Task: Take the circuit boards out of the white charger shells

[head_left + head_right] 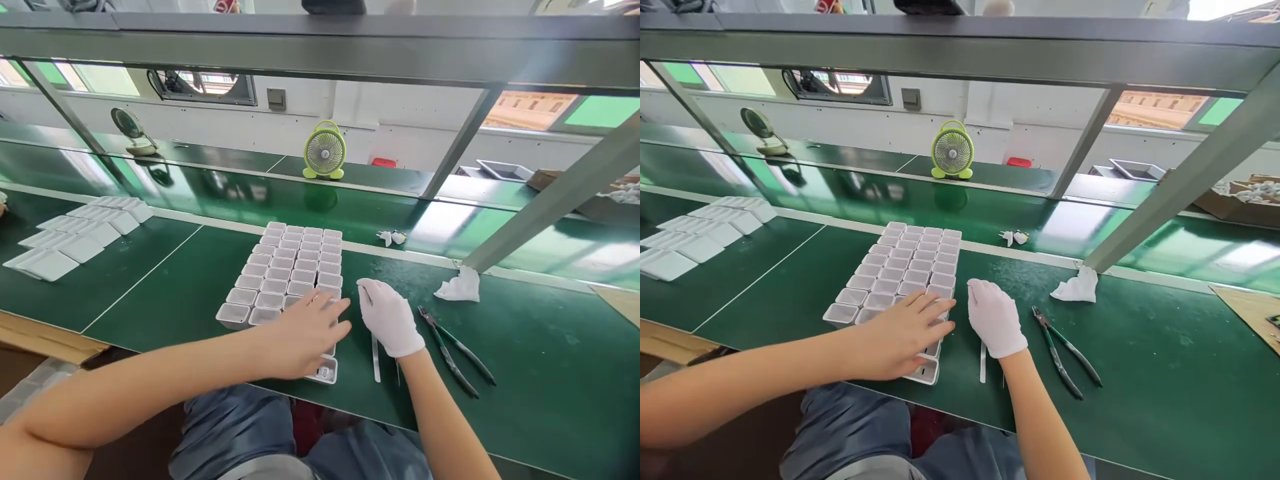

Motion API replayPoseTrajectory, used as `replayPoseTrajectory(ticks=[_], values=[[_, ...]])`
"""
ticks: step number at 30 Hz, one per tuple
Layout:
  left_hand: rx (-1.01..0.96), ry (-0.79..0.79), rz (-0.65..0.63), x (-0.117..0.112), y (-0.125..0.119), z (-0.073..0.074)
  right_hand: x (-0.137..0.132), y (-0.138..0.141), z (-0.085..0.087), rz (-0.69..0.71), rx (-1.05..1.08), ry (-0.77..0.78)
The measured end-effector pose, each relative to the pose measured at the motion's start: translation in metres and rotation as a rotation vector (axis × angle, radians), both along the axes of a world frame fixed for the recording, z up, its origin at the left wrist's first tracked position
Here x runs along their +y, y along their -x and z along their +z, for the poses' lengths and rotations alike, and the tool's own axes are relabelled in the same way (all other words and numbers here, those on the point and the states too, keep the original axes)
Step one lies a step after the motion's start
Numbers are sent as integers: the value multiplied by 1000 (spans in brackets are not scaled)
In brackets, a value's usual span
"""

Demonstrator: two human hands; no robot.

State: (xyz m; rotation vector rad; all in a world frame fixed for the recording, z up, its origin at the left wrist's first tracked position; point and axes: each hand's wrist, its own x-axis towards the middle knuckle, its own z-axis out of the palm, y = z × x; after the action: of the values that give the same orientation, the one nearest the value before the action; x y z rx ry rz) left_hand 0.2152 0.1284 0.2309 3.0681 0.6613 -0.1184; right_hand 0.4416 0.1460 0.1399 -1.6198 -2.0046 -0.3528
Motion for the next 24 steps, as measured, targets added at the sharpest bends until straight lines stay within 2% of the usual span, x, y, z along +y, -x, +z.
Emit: replayPoseTrajectory(ticks=[4, 7, 9, 12, 18, 20, 24], values=[[-26, -7, 56, -34, 8, -12, -1, 3, 4, 19, -8, 35], [62, -73, 38, -44, 14, -29, -2, 3, 6, 8, -4, 54], [130, -73, 0, -45, 20, -35, -2, 2, 6, 1, -3, 64], [187, -45, -2, -47, 32, -33, -2, 3, 7, -1, -2, 84], [160, -71, 245, -46, 53, -25, -2, 2, 7, 3, 24, 136], [129, -119, 233, -46, 54, -28, -1, 1, 5, 2, 39, 158], [14, -270, 127, -48, 50, -38, -3, 4, 5, 6, 82, 211]])
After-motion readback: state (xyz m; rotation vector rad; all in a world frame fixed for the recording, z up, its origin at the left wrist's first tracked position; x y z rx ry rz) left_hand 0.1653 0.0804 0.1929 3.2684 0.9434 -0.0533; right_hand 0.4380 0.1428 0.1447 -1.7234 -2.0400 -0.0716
